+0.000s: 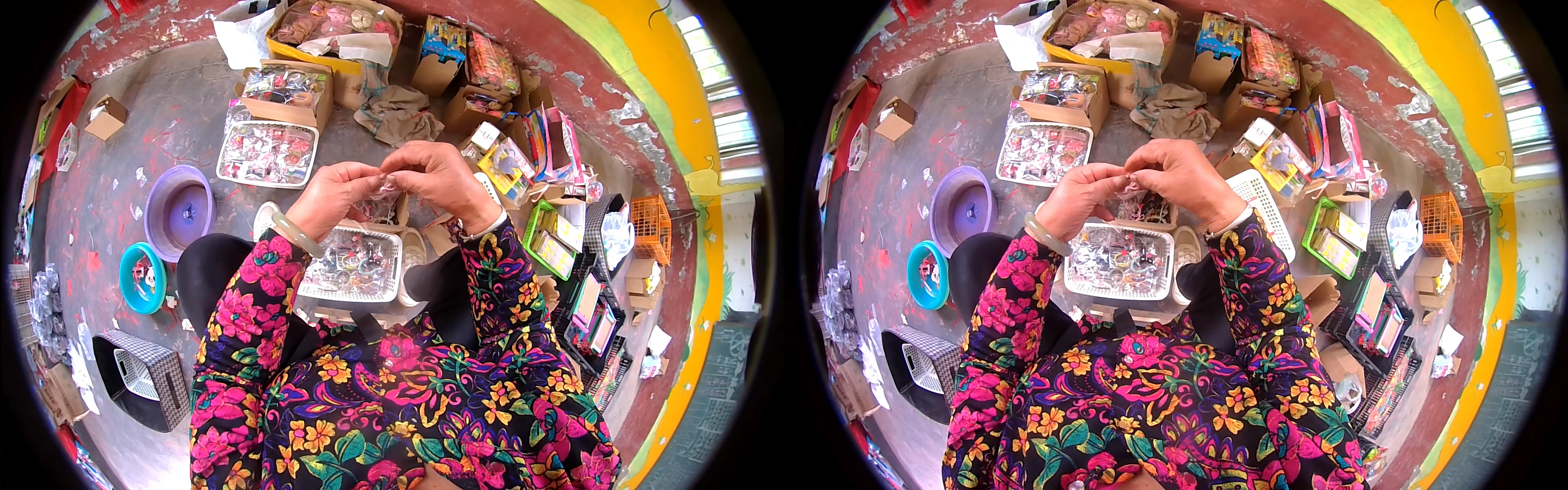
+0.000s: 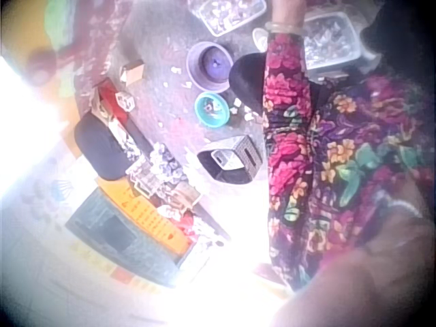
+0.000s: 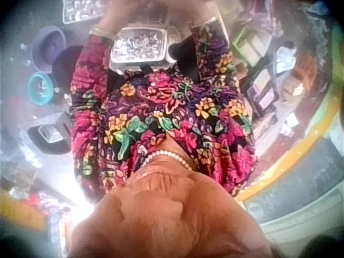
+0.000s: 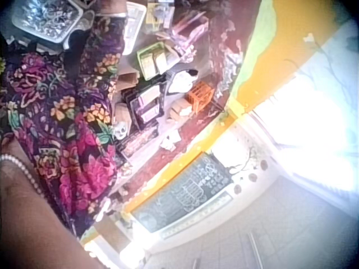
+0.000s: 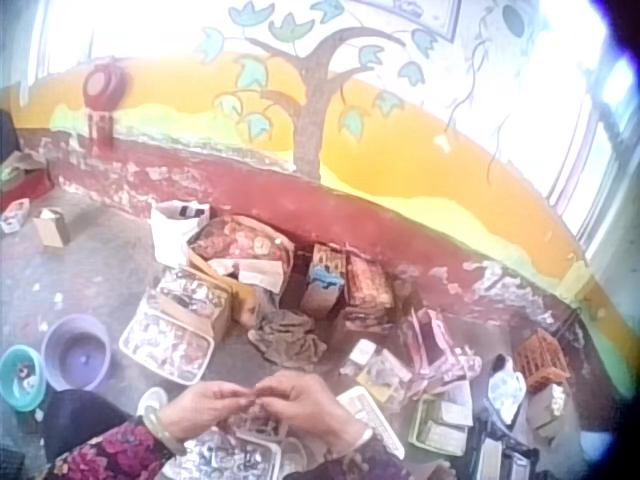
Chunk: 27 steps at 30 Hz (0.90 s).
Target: The person sits on the floor and repeatedly picks up small items, places them into clear plastic bags, and seals the bags. The person then places the sealed bags into a white plastic basket. The process is repeated with multiple small items from a tray.
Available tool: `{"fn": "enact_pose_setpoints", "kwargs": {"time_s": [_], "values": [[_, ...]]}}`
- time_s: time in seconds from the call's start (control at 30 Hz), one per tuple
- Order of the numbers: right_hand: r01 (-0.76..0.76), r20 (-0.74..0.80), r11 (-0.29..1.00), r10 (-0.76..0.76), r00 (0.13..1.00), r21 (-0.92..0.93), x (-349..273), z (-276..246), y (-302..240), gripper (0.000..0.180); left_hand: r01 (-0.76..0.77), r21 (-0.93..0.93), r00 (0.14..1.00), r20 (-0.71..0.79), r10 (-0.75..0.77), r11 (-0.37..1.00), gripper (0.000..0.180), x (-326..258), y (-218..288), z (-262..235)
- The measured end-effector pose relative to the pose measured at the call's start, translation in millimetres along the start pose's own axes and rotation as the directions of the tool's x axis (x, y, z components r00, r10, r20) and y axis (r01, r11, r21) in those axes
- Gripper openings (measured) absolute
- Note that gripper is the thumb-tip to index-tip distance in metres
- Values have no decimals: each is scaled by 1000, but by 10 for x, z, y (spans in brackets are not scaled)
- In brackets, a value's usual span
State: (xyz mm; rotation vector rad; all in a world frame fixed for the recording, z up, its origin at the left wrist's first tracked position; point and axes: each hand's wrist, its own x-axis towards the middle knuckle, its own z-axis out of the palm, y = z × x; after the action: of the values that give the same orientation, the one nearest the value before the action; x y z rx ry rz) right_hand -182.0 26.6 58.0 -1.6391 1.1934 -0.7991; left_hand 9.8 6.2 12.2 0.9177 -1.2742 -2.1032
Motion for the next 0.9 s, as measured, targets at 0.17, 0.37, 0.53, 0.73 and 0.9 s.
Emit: {"fn": "enact_pose_setpoints", "kwargs": {"time_s": [0.17,0.37,0.53,0.73,0.9], "values": [[-70,-4,967,73,997,244,-12,-48,-51,18,8,-56,999,-43,-11,998,25,-2,19,20],[41,-102,999,-41,994,1,-2,-38,-3,14,-19,-99,1000,6,19,995,27,-43,57,52],[137,-46,983,-143,989,-118,-7,-24,45,12,0,-102,1000,14,1,995,28,-51,60,73],[-40,75,992,31,997,117,-24,-55,-46,27,2,-29,1000,-9,-2,1000,28,-40,36,44],[-13,0,999,13,1000,-38,-38,-147,-111,41,-9,-119,999,-43,4,993,27,-38,59,39]]}}
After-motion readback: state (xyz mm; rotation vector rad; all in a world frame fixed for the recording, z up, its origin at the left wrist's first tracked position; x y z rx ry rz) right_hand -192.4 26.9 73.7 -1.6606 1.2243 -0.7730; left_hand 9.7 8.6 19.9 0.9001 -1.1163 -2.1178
